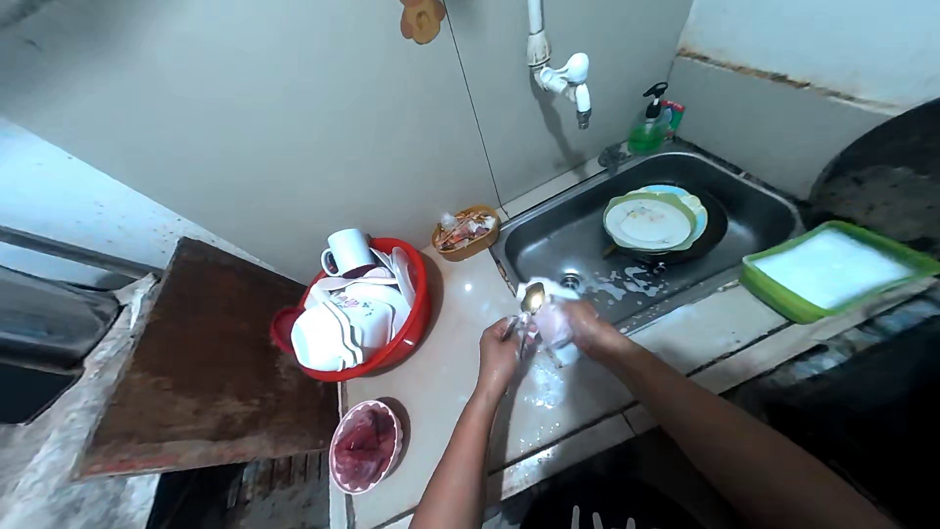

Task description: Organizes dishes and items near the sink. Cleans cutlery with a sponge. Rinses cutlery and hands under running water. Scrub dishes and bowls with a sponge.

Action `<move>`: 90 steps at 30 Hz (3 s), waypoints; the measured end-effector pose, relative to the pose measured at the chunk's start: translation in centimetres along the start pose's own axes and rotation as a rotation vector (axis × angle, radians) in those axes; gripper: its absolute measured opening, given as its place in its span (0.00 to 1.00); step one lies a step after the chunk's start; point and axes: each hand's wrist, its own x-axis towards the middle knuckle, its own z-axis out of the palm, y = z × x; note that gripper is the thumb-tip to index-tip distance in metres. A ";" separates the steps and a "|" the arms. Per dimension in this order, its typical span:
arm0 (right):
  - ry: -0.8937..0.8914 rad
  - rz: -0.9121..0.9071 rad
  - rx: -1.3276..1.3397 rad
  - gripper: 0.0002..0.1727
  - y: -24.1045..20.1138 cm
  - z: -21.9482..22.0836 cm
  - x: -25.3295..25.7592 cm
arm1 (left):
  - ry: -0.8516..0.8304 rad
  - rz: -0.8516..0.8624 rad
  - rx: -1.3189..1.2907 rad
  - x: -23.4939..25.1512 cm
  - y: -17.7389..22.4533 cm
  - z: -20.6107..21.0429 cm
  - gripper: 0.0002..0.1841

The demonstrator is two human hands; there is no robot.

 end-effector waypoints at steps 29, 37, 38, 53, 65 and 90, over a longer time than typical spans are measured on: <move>0.109 -0.425 -1.115 0.24 -1.8 0.2 -1.8 | 0.067 -0.103 -0.486 4.0 1.5 1.1 0.17; 0.088 -0.795 -1.199 0.15 2.3 -1.5 -2.5 | -0.021 -0.134 -0.746 6.3 2.8 2.4 0.19; 0.072 -0.782 -1.198 0.14 2.6 -2.3 -2.7 | -0.036 -0.086 -0.719 6.9 2.9 2.2 0.20; 0.906 0.195 -1.159 0.39 -7.1 -26.1 3.5 | -0.187 -0.035 -0.492 14.4 8.2 6.7 0.21; 0.338 -0.738 -0.955 0.19 -25.6 -6.2 18.7 | -0.164 -0.045 -0.506 24.0 14.4 12.0 0.14; 0.458 -0.283 -0.324 0.22 -11.2 -11.3 23.7 | -0.160 -0.221 -0.587 28.3 12.4 16.2 0.21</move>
